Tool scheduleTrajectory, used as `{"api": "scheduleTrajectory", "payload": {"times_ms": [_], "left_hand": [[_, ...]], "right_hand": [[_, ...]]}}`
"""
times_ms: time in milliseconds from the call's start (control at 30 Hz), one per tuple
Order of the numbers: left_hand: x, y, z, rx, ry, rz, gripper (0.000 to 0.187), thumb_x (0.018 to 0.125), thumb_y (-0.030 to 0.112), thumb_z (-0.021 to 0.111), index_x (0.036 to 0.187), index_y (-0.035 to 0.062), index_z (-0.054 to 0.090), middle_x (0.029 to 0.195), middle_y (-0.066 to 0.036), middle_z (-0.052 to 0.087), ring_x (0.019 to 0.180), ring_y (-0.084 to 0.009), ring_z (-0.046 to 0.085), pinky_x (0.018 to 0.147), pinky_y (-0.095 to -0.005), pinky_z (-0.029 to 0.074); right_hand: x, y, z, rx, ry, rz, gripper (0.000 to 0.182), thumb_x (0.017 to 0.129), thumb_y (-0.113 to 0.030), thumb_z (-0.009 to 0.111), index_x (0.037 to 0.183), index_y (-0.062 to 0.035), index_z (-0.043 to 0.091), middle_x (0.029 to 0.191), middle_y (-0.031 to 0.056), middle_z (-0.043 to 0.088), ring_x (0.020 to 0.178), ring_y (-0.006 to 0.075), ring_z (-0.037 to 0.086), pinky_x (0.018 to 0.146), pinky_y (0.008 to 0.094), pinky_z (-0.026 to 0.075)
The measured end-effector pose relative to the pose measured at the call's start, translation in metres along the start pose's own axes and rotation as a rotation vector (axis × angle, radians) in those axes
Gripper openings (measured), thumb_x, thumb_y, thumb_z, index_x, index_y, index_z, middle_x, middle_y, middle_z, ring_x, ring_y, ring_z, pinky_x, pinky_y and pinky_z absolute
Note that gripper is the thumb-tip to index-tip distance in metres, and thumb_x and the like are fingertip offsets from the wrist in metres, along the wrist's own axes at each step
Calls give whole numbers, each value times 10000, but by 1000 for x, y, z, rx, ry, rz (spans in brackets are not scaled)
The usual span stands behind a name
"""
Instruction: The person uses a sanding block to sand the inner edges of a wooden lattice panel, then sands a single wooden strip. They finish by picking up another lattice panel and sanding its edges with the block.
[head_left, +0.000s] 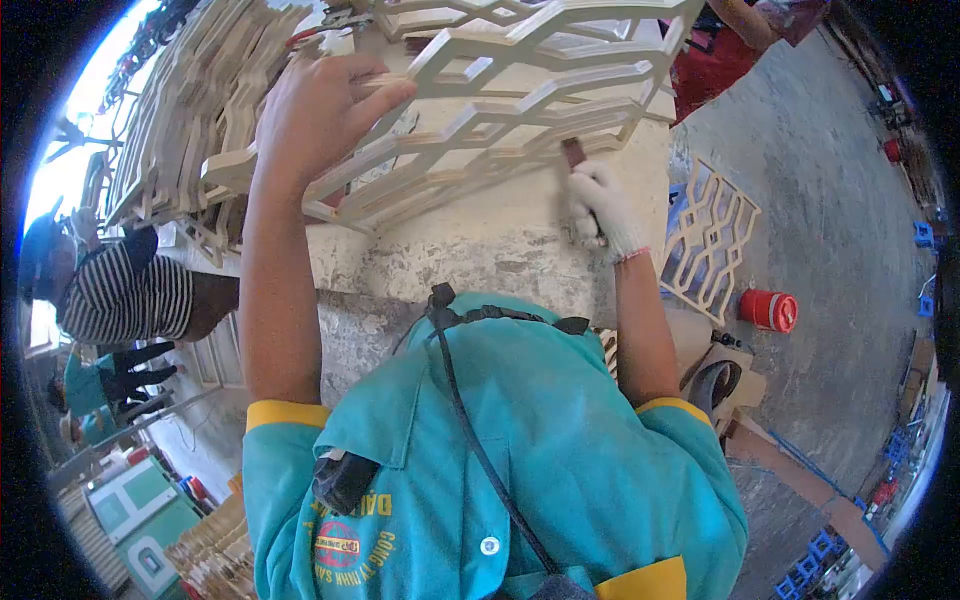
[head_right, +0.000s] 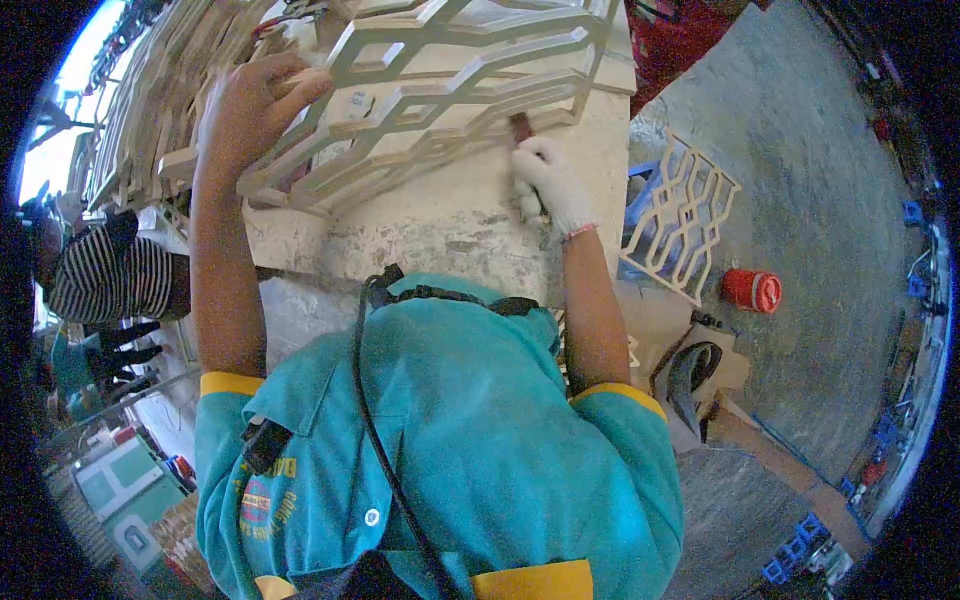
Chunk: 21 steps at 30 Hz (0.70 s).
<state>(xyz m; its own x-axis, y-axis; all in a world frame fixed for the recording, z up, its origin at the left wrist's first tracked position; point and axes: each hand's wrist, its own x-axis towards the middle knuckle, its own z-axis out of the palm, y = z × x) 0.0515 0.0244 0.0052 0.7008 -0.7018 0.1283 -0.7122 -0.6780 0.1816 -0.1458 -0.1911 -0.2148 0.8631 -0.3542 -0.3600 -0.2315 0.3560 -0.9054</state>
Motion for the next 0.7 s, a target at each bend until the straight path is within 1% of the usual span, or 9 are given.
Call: {"api": "scheduleTrajectory", "payload": {"times_ms": [67,167,233,300,333,433,533,633,700], "left_hand": [[0,-1,2,4,6,7,435,799,525,654,979,136,730,867,-144,704,848,-334,667,765,-447,509],[-2,-1,1,22,26,12,442,793,536,656,978,141,730,853,-144,702,856,-331,665,765,-452,509],[-4,-1,2,30,50,38,435,797,535,656,956,138,729,838,-132,704,829,-322,669,750,-439,510],[-7,-2,2,36,92,86,417,808,523,656,916,127,726,815,-111,707,771,-307,676,718,-411,512],[-8,-3,2,42,99,80,416,807,524,656,914,128,727,817,-112,707,772,-309,675,720,-411,512],[-10,0,5,37,110,68,415,807,524,657,909,128,729,822,-116,706,775,-314,674,723,-413,513],[-14,2,3,25,101,58,415,807,522,661,905,125,731,822,-121,705,779,-315,674,725,-416,513],[-16,5,5,13,101,59,412,805,518,666,906,124,732,817,-124,706,779,-314,675,727,-417,513],[-16,4,5,28,108,60,408,805,515,669,910,125,733,816,-123,707,778,-313,675,727,-418,514]], "right_hand": [[-13,-11,15,213,53,27,157,893,-209,603,997,-111,537,619,-16,478,363,52,378,297,218,264],[-22,-16,20,46,-56,59,182,878,-200,616,985,-67,553,613,8,479,427,90,428,371,262,306],[23,43,-10,-120,17,-216,223,880,-195,613,1051,-80,526,617,14,486,423,92,427,373,268,312],[-12,8,14,-126,-60,-64,241,880,-196,617,1068,-87,514,625,16,494,430,97,442,385,273,330],[-21,-3,21,-174,-49,-71,226,882,-197,609,1059,-93,516,620,18,494,414,100,433,365,278,319],[-13,-9,2,238,27,115,225,857,-196,641,1014,-59,556,647,-10,472,392,71,404,344,259,314],[-34,-10,34,-150,52,-44,146,880,-200,600,907,-82,519,566,-19,421,359,71,378,309,238,271],[-19,-13,13,274,-55,77,143,905,-223,568,886,-100,498,571,-19,428,365,71,381,305,233,268],[-27,-6,26,9,-23,-7,156,890,-233,587,930,-97,525,646,-2,480,391,88,397,343,253,304]]}}
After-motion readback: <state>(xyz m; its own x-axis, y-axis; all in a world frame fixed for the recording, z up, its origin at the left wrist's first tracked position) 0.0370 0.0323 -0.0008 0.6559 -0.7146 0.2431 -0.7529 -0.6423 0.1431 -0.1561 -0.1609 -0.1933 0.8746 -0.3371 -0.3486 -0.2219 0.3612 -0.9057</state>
